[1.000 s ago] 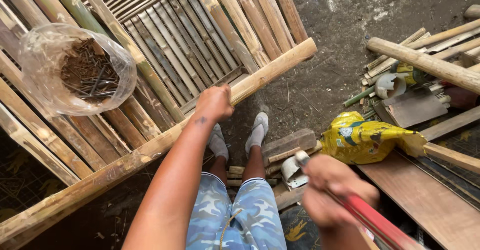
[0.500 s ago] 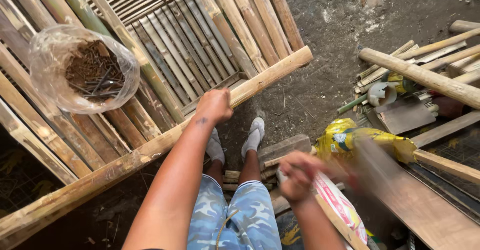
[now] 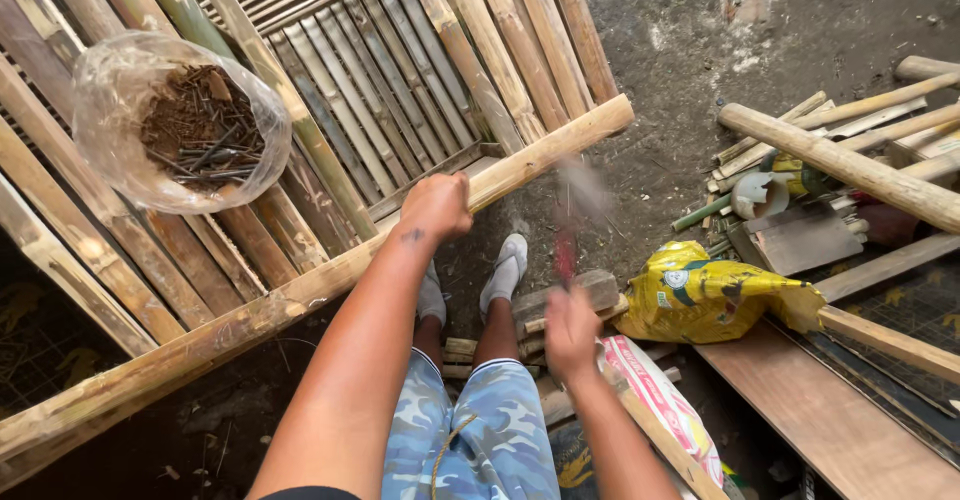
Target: The person repeatedly picks nails from a plastic bag and hammers them into a bamboo frame using a claw hammer. The person also briefly handles a small container of nails and a plastic bag containing a green object.
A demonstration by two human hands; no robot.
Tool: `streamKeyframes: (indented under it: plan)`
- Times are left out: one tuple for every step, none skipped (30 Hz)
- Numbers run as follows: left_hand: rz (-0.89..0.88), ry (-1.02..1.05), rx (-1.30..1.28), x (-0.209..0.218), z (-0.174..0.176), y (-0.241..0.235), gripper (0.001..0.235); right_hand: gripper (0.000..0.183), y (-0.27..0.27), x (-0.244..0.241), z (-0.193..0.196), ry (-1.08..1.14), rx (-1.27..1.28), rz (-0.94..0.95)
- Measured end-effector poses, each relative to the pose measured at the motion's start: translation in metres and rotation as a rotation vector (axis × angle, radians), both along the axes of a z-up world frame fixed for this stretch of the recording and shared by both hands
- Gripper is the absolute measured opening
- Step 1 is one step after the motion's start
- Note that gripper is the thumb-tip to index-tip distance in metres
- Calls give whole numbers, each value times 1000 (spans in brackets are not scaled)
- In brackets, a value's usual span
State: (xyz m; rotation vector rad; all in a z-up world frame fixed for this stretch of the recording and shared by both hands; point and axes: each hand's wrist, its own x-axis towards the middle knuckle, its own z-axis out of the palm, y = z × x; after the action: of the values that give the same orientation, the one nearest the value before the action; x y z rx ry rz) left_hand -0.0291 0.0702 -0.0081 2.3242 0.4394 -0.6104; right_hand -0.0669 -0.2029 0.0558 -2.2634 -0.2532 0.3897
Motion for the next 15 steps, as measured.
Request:
streamKeyframes:
  plan:
    - [-4,5,0,-2,1,-3,29,37,-1,1,-3,240,73,-152]
    - [-8,11,-1,-6,4,-6,28,39,-1,5,1,446,209,-304]
    - [-3,0,17,1,7,0,28,37,-2,10,15,397,388,-315]
    - [22,-13,29,12,9,8,27,37,-2,17,31,347,568,-322]
    - [36,7,16,6,9,4,27,44,-7,16,50,203,762,-224]
    - [49,27,3,1,8,-2,26,55,-12,12,68,34,853,-115]
    - [39,13,3,1,7,-1,26,53,-12,12,78,-101,924,-23]
    - [28,-1,2,1,6,-1,26,52,-11,9,83,-229,934,42]
    - [16,-10,0,-1,4,-2,25,50,-10,4,80,-347,912,99]
    - [5,1,6,0,3,-2,26,48,-3,4,64,-424,673,140]
    - [-6,10,14,3,0,-1,27,47,3,6,44,-488,341,198]
    - [-16,19,22,4,-1,0,28,46,11,11,21,-472,63,240]
    - [-3,31,14,2,1,-2,26,44,10,6,10,-90,-2,97]
    - [9,42,6,-2,3,-3,25,43,6,-3,8,293,-33,-103]
    - [29,25,17,8,4,6,24,42,7,-10,11,473,59,-256]
